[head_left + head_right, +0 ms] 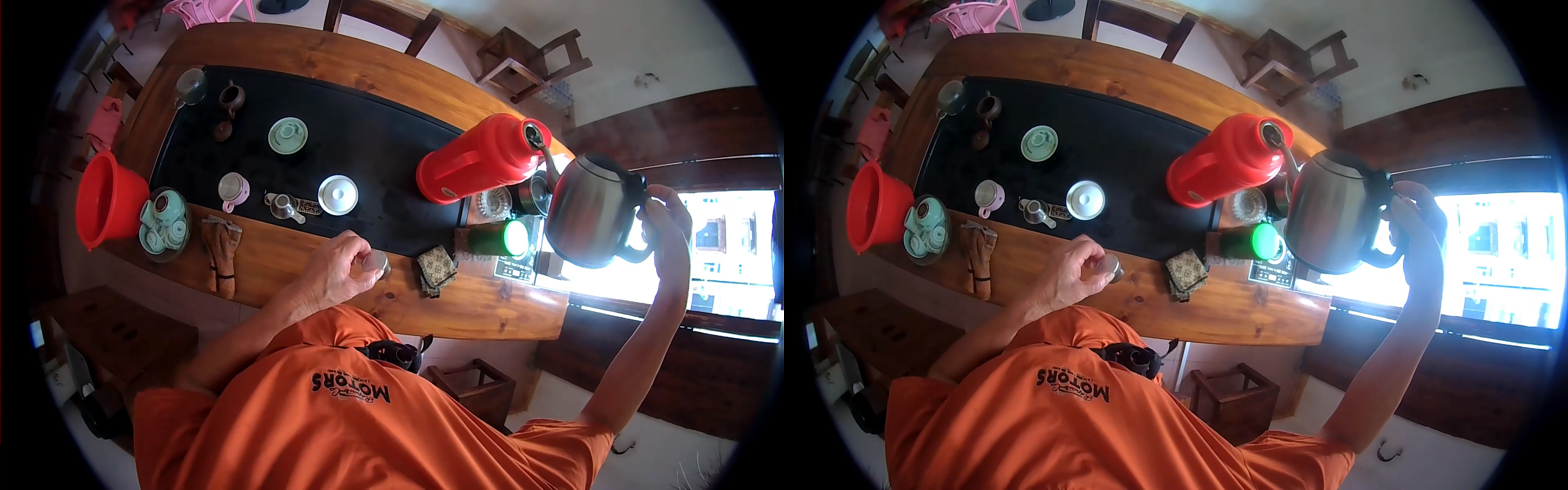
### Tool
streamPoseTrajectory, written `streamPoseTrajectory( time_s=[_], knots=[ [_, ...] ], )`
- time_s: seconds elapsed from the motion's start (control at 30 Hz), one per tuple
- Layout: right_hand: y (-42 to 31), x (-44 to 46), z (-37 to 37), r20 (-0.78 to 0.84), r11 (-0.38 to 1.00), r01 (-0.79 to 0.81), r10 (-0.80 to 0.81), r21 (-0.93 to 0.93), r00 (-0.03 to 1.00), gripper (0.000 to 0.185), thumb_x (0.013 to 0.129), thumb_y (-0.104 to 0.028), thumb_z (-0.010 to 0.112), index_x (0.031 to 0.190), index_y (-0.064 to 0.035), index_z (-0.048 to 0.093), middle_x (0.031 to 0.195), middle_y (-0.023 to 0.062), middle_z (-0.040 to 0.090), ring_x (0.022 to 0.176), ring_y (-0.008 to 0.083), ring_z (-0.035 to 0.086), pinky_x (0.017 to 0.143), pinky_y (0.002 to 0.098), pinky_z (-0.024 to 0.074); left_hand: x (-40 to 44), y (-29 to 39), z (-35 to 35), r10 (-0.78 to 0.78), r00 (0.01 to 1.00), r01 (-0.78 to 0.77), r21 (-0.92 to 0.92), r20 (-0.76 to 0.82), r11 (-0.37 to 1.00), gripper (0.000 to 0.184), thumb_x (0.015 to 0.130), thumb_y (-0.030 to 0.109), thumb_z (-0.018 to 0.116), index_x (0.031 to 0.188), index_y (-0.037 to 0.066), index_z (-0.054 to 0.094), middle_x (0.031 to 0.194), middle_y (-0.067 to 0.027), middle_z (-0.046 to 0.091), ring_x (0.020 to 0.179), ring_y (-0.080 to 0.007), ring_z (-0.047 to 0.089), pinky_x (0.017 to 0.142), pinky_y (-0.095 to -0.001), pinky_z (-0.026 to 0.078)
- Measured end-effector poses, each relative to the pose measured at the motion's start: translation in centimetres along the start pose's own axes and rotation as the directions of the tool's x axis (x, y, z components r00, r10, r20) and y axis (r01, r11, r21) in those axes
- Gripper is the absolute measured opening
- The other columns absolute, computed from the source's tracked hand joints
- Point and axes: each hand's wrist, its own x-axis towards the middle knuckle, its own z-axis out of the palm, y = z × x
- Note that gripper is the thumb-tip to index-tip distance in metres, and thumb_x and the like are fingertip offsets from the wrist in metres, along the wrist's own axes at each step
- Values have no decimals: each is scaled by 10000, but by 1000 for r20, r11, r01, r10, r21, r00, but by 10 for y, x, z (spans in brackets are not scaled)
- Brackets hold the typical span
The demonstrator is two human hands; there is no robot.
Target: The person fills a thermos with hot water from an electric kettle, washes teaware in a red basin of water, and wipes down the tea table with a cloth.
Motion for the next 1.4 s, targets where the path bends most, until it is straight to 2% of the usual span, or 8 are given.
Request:
streamPoseTrajectory(
  time_s=[0.57, 0.9, 0.97, 1.1, 1.17, 1.27, 1.4],
  knots=[
    [-1, 6, -4, 46, 1000, 20, -20, -16, 999, 296, 880, -255, 685, 1102, -60, 673, 732, -8, 614, 587, 31, 502, 511, 180, 388, 5, 2, 8, 93, 996, -93, 27, 1, 995, 268, 779, 91, 767, 952, 10, 580, 886, -104, 607, 777, -226, 613, 700, -333, 517],
    [0, 11, -7, 77, 999, 34, -34, -4, 996, 285, 889, -230, 691, 1108, -50, 659, 724, -9, 622, 557, 13, 494, 484, 165, 373, 8, 7, 11, 73, 997, -73, 0, 1, 997, 257, 793, 98, 766, 948, 14, 579, 893, -97, 609, 782, -223, 612, 705, -334, 519],
    [0, 12, -7, 87, 999, 36, -37, 14, 996, 288, 889, -235, 692, 1108, -51, 660, 723, -9, 622, 558, 14, 497, 485, 163, 374, 15, 12, 10, 78, 997, -78, -26, -12, 997, 260, 787, 197, 772, 894, 26, 608, 876, -112, 637, 777, -287, 648, 696, -389, 529],
    [1, 13, -9, 127, 998, 40, -46, 51, 991, 300, 888, -249, 703, 1112, -53, 662, 725, -7, 625, 559, 17, 504, 486, 161, 380, 32, 33, 7, 78, 997, -78, -49, 0, 996, 266, 788, 203, 769, 899, 24, 608, 879, -118, 636, 788, -302, 647, 714, -401, 527],
    [2, 13, -9, 120, 997, 52, -57, 49, 991, 305, 887, -253, 709, 1113, -54, 662, 734, -6, 632, 560, 15, 506, 486, 160, 381, 41, 41, 6, 156, 987, -156, -24, 23, 987, 256, 793, 112, 766, 954, 11, 595, 910, -103, 621, 811, -234, 631, 715, -343, 518],
    [-2, 13, -9, 119, 998, 54, -57, 26, 991, 327, 877, -273, 715, 1109, -50, 659, 759, 14, 649, 578, 29, 512, 510, 176, 388, 55, 56, 4, 224, 974, -224, -7, 20, 975, 255, 796, 120, 764, 949, 9, 591, 918, -109, 624, 817, -232, 633, 707, -345, 511],
    [-3, 17, -11, 150, 999, 50, -52, 18, 987, 356, 864, -296, 731, 1111, -50, 656, 786, 42, 668, 596, 48, 524, 531, 195, 406, 72, 73, 0, 293, 956, -292, -76, 9, 953, 232, 804, 112, 752, 938, 25, 583, 897, -92, 607, 799, -228, 609, 706, -344, 487]
  ],
)
